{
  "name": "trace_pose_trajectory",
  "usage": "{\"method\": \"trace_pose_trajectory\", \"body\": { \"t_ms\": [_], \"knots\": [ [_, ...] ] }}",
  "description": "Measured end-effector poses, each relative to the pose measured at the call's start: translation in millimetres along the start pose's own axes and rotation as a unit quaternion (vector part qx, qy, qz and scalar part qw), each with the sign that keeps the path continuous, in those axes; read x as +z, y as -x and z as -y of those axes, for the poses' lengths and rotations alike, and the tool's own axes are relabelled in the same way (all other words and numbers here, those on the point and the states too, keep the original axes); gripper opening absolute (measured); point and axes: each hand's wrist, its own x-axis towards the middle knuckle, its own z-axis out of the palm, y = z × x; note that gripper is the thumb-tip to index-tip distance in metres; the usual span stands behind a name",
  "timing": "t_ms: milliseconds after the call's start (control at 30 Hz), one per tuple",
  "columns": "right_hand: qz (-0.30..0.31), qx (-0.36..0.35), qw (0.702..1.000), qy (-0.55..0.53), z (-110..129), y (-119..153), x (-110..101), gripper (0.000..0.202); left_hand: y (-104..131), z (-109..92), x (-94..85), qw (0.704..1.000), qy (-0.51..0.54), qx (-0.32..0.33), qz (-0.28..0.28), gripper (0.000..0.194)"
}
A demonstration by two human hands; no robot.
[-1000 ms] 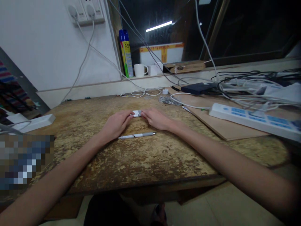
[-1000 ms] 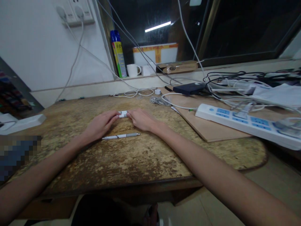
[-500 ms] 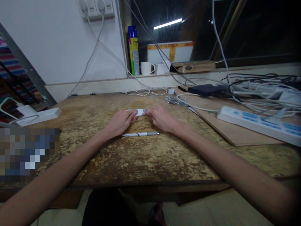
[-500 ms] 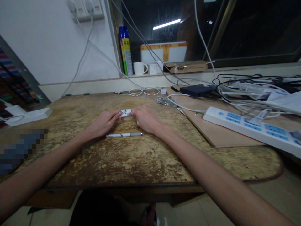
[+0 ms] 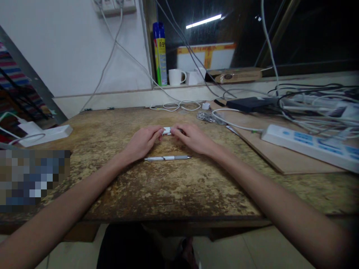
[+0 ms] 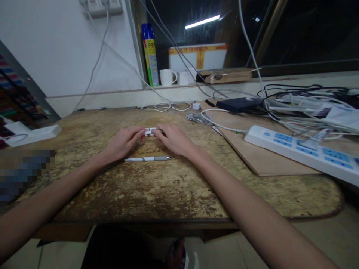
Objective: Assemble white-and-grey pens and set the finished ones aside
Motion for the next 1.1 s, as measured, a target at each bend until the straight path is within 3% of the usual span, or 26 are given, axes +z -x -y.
{"method": "trace_pose_trajectory", "body": {
  "t_ms": [67, 200, 400, 567, 800, 967, 1100],
  "knots": [
    [0.005, 0.005, 1.000, -0.007, 0.0, -0.5, 1.8, 0.036, -0.3, -0.5, 0.1, 1.000, 0.001, 0.001, 0.002, 0.042],
    [-0.026, -0.020, 0.998, -0.049, -2.2, -1.5, 3.9, 0.017, 0.1, -0.6, -0.3, 1.000, 0.004, -0.003, 0.008, 0.043],
    [-0.017, 0.015, 0.996, -0.082, 0.8, -3.2, 0.8, 0.028, 0.1, 1.5, -1.9, 1.000, -0.003, -0.004, -0.003, 0.043],
    [-0.032, 0.008, 0.991, -0.133, 5.0, -4.1, -1.9, 0.012, 0.6, 3.0, -2.6, 1.000, -0.013, -0.004, 0.001, 0.043],
    [-0.027, 0.040, 0.988, -0.150, 8.2, -3.9, -1.4, 0.023, -0.5, 0.2, -2.6, 1.000, -0.005, -0.004, -0.001, 0.041],
    [-0.036, 0.001, 0.984, -0.172, 5.8, -5.0, -0.8, 0.009, -0.4, 0.9, -2.3, 1.000, 0.025, 0.003, -0.004, 0.035],
    [-0.039, 0.009, 0.980, -0.194, 4.4, -5.8, 0.4, 0.014, -0.1, 2.8, -1.6, 1.000, 0.028, 0.005, -0.008, 0.036]
  ]
}}
